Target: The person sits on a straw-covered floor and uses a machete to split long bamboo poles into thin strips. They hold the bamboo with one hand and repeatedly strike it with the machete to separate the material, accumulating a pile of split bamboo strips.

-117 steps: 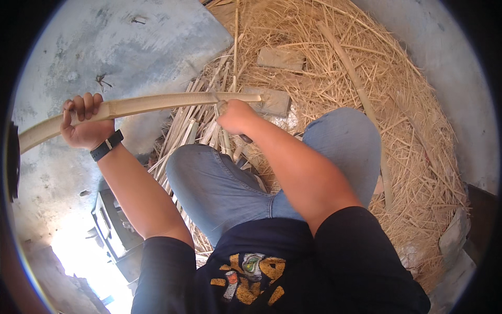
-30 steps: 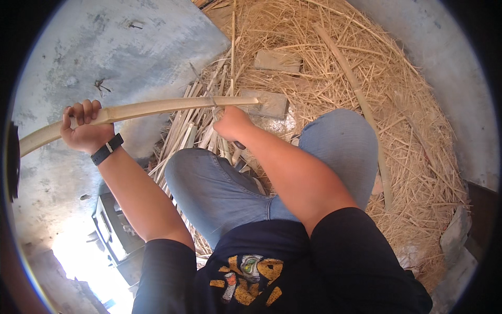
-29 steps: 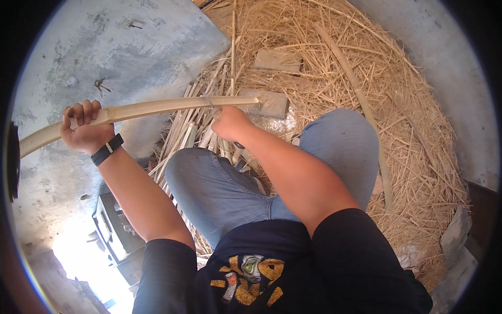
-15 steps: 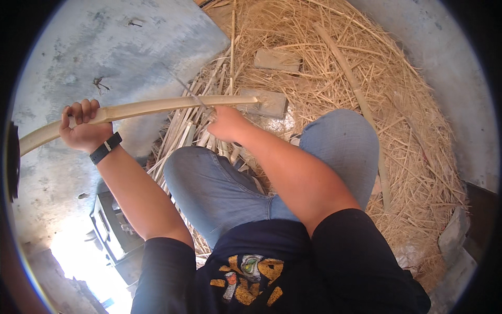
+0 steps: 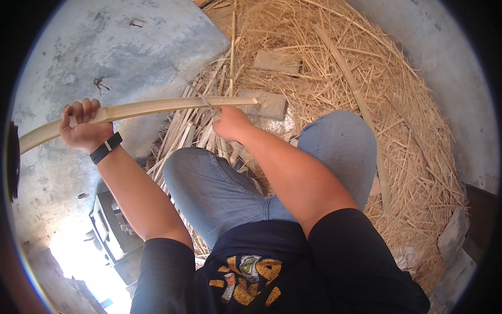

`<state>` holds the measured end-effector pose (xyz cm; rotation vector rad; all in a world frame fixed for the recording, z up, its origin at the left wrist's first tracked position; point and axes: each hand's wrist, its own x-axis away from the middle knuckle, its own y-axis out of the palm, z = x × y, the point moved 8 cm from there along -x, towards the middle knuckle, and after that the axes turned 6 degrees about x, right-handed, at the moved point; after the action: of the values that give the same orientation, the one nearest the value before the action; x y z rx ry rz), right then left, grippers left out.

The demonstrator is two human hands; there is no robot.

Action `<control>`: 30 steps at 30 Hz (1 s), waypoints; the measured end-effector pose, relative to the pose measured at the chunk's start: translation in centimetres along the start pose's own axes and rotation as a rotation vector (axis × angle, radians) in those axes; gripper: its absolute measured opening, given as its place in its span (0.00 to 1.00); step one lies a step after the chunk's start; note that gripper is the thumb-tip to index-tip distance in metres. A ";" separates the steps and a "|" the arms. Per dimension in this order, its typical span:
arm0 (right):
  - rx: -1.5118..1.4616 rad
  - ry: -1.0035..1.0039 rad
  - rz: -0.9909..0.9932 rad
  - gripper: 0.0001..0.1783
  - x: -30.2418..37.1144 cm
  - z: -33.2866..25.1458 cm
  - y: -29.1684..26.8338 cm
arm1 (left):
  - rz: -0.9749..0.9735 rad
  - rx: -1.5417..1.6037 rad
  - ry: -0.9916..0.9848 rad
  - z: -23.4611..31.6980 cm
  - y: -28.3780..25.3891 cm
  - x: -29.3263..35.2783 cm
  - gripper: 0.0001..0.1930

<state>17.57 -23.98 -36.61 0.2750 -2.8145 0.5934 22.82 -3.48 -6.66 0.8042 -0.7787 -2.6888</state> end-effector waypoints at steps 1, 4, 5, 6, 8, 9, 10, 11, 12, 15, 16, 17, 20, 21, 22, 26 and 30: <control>-0.017 0.066 -0.029 0.31 0.1 0.3 0.0 | 0.007 -0.003 0.000 0.1 -0.1 0.0 0.04; -0.028 0.062 -0.082 0.31 0.7 -1.0 0.2 | 0.013 -0.009 -0.005 0.0 -0.6 0.1 0.05; 0.000 0.032 -0.068 0.31 0.6 -1.2 0.4 | 0.002 -0.010 -0.003 0.1 -0.7 -0.1 0.05; 0.034 -0.002 -0.052 0.31 0.5 -1.4 0.4 | -0.008 -0.005 0.004 0.2 -0.5 -0.2 0.05; 0.048 0.017 -0.049 0.30 0.5 -0.6 0.2 | -0.011 -0.005 -0.007 0.0 -0.4 -0.2 0.05; 0.026 0.065 -0.059 0.31 0.6 0.2 -0.1 | -0.019 -0.005 -0.007 0.0 -0.2 -0.3 0.05; 0.004 0.112 -0.069 0.31 0.5 0.8 -0.2 | 0.001 -0.011 -0.003 0.1 -0.3 -0.3 0.05; -0.013 0.142 -0.104 0.31 0.3 1.1 0.1 | 0.020 -0.017 0.001 0.1 -0.5 -0.3 0.05; -0.033 0.179 -0.142 0.31 0.4 1.1 0.5 | 0.039 -0.027 -0.003 -0.1 -0.7 -0.2 0.05; -0.035 0.065 -0.121 0.30 1.3 -1.4 0.7 | 0.051 -0.042 0.027 0.2 -1.0 -0.1 0.05; -0.021 -0.007 -0.096 0.29 1.9 -2.6 0.7 | 0.044 -0.031 0.015 0.1 -1.0 0.0 0.05; 0.036 -0.097 0.020 0.27 1.7 -2.4 1.1 | 0.036 -0.019 0.003 0.0 -1.0 0.0 0.05; -0.061 0.047 -0.015 0.26 0.9 0.7 1.1 | 0.048 -0.011 0.009 0.1 -0.6 -0.2 0.05; -0.048 0.079 -0.017 0.26 0.8 1.0 1.0 | 0.065 -0.027 0.017 0.0 -0.5 -0.1 0.05; -0.036 0.111 -0.019 0.26 0.8 1.2 0.9 | 0.082 -0.043 0.025 0.0 -0.4 0.0 0.05; -0.132 -0.005 -0.045 0.24 2.9 -3.5 1.3 | 0.083 -0.054 0.040 0.3 -0.7 0.2 0.05; -0.095 -0.090 0.032 0.22 2.1 -1.5 1.1 | 0.144 -0.124 0.081 -0.1 0.1 0.6 0.06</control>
<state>15.60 -22.60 -35.08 0.2450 -2.9282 0.4637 22.39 -3.84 -6.99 0.7902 -0.6196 -2.5317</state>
